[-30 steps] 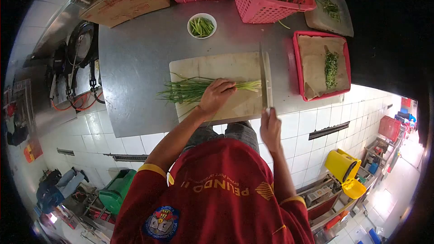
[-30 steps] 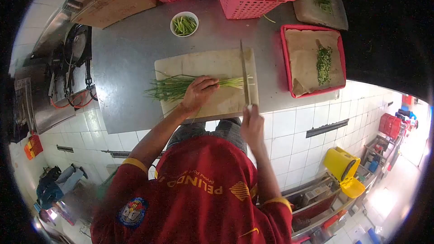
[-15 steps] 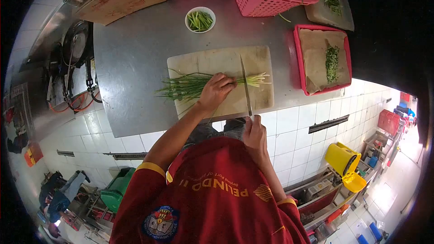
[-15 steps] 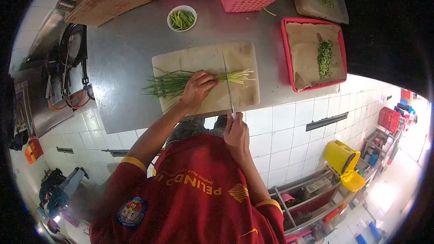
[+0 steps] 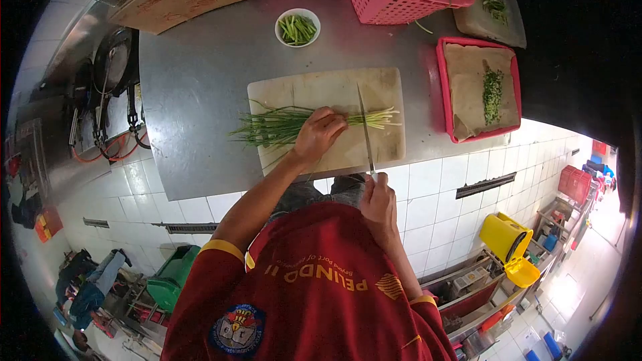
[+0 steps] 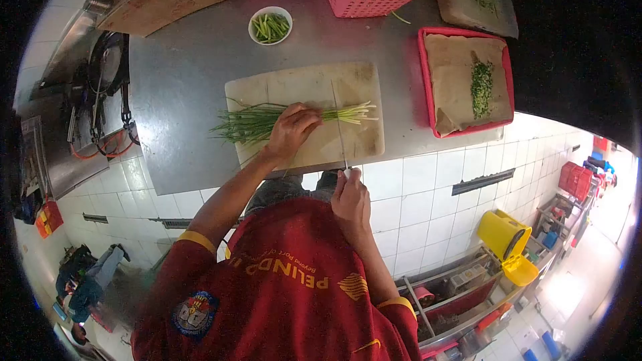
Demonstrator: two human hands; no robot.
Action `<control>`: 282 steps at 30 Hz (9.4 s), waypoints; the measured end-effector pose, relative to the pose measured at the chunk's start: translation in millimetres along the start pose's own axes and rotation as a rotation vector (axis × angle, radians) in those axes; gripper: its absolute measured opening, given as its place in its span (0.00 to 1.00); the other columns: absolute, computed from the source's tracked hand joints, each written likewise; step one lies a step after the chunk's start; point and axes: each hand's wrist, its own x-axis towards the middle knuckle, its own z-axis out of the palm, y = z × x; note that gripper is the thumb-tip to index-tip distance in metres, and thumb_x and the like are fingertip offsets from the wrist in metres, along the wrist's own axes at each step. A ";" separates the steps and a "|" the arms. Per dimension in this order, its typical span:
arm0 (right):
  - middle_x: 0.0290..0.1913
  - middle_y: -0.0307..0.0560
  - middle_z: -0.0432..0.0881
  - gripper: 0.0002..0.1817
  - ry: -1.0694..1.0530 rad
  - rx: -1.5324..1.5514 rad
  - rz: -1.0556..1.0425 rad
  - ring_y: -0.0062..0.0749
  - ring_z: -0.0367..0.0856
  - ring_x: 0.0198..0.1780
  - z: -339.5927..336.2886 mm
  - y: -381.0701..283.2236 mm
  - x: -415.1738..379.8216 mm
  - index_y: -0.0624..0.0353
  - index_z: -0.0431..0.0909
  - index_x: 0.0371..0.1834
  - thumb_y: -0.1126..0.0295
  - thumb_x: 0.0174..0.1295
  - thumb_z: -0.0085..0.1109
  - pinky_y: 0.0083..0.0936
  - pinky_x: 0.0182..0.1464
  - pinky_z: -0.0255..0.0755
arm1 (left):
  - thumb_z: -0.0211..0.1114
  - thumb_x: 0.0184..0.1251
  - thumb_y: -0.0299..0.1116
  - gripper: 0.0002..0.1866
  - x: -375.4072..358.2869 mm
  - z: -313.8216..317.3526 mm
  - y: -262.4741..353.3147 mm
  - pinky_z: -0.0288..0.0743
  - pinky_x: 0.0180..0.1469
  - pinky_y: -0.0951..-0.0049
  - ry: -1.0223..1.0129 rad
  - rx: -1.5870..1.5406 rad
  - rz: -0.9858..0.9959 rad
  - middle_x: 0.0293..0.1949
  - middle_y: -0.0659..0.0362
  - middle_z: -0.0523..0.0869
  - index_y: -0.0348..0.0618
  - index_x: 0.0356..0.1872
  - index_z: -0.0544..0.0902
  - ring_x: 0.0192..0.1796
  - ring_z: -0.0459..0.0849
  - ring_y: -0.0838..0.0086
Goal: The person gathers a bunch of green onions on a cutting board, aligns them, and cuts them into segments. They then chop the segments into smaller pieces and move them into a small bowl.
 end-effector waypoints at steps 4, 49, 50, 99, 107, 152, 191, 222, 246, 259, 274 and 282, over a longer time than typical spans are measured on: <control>0.24 0.74 0.79 0.11 -0.015 -0.028 0.022 0.71 0.81 0.32 -1.5 -2.4 0.6 0.69 0.66 0.42 0.68 0.75 0.47 0.55 0.26 0.71 | 0.75 0.60 0.34 0.22 -1.3 0.9 3.8 0.79 0.55 0.62 0.042 -0.025 -0.112 0.42 0.59 0.90 0.44 0.55 0.80 0.50 0.86 0.64; 0.23 0.73 0.78 0.13 -0.035 -0.038 0.041 0.72 0.81 0.31 -6.0 -5.1 -0.2 0.70 0.68 0.43 0.67 0.75 0.47 0.55 0.27 0.72 | 0.74 0.55 0.29 0.07 -2.0 1.7 0.2 0.80 0.57 0.63 0.018 0.061 0.053 0.48 0.60 0.85 0.42 0.35 0.87 0.54 0.83 0.64; 0.23 0.73 0.78 0.13 -0.039 -0.027 0.043 0.72 0.81 0.31 -6.8 -5.4 -0.4 0.70 0.68 0.43 0.67 0.75 0.47 0.55 0.27 0.72 | 0.74 0.54 0.29 0.07 -2.6 1.8 -0.9 0.80 0.57 0.62 0.017 0.053 0.060 0.46 0.60 0.85 0.42 0.35 0.87 0.53 0.83 0.64; 0.27 0.73 0.80 0.14 -0.149 -0.066 0.187 0.72 0.81 0.32 -12.8 -14.8 -7.7 0.68 0.67 0.46 0.64 0.76 0.45 0.57 0.30 0.74 | 0.73 0.56 0.28 0.07 4.6 -5.8 4.0 0.81 0.57 0.64 -0.019 0.055 0.043 0.43 0.61 0.86 0.42 0.36 0.86 0.51 0.84 0.66; 0.25 0.73 0.78 0.11 -0.030 -0.078 0.068 0.72 0.80 0.32 32.9 17.1 24.5 0.68 0.67 0.42 0.68 0.75 0.48 0.56 0.29 0.71 | 0.72 0.56 0.27 0.08 4.3 -6.1 1.1 0.80 0.59 0.62 -0.046 0.037 0.047 0.44 0.60 0.85 0.42 0.37 0.86 0.52 0.84 0.64; 0.51 0.59 0.79 0.17 0.542 -0.199 -0.357 0.54 0.72 0.61 -27.6 43.5 107.9 0.66 0.77 0.51 0.67 0.64 0.62 0.49 0.61 0.66 | 0.71 0.59 0.31 0.07 0.2 -4.5 5.1 0.80 0.58 0.64 0.024 0.091 0.059 0.45 0.60 0.88 0.42 0.37 0.88 0.52 0.85 0.66; 0.50 0.45 0.85 0.16 0.202 -0.240 -0.981 0.39 0.80 0.58 24.7 13.1 149.0 0.64 0.86 0.44 0.78 0.51 0.59 0.39 0.67 0.72 | 0.64 0.60 0.25 0.15 -26.4 -48.4 -14.9 0.82 0.61 0.67 -0.086 0.184 0.130 0.56 0.55 0.85 0.38 0.49 0.85 0.60 0.84 0.62; 0.23 0.69 0.77 0.14 0.195 0.158 -0.060 0.68 0.80 0.27 12.5 13.8 0.7 0.71 0.69 0.52 0.68 0.74 0.51 0.46 0.23 0.67 | 0.67 0.60 0.25 0.14 -33.8 -37.0 -28.6 0.81 0.62 0.64 -0.027 0.162 0.183 0.54 0.54 0.86 0.37 0.48 0.85 0.61 0.83 0.63; 0.29 0.79 0.79 0.18 -0.053 0.010 -0.011 0.77 0.80 0.35 38.8 -32.2 -16.2 0.71 0.62 0.53 0.63 0.75 0.45 0.63 0.35 0.74 | 0.70 0.59 0.23 0.13 -26.5 -42.8 -18.2 0.83 0.58 0.66 -0.029 0.150 0.151 0.51 0.57 0.86 0.38 0.46 0.85 0.57 0.85 0.64; 0.29 0.78 0.80 0.17 -0.067 -0.029 0.019 0.76 0.81 0.34 33.2 -40.3 -16.1 0.71 0.63 0.49 0.63 0.75 0.44 0.62 0.36 0.75 | 0.69 0.57 0.22 0.15 -26.8 -44.6 -17.8 0.81 0.62 0.64 -0.058 0.140 0.136 0.53 0.56 0.86 0.38 0.47 0.85 0.60 0.84 0.61; 0.27 0.77 0.80 0.16 -0.084 -0.022 0.050 0.74 0.81 0.34 34.1 -41.9 -16.1 0.71 0.64 0.48 0.64 0.75 0.45 0.61 0.34 0.75 | 0.69 0.59 0.23 0.12 -28.4 -41.7 -21.9 0.81 0.61 0.64 -0.059 0.114 0.131 0.53 0.56 0.86 0.37 0.45 0.86 0.59 0.84 0.62; 0.27 0.78 0.79 0.16 -0.082 -0.009 0.050 0.75 0.81 0.34 32.9 -43.8 -15.4 0.70 0.64 0.46 0.63 0.75 0.45 0.61 0.34 0.75 | 0.70 0.58 0.22 0.14 -25.6 -45.4 -18.6 0.81 0.60 0.65 -0.061 0.098 0.131 0.53 0.56 0.86 0.38 0.46 0.86 0.59 0.84 0.63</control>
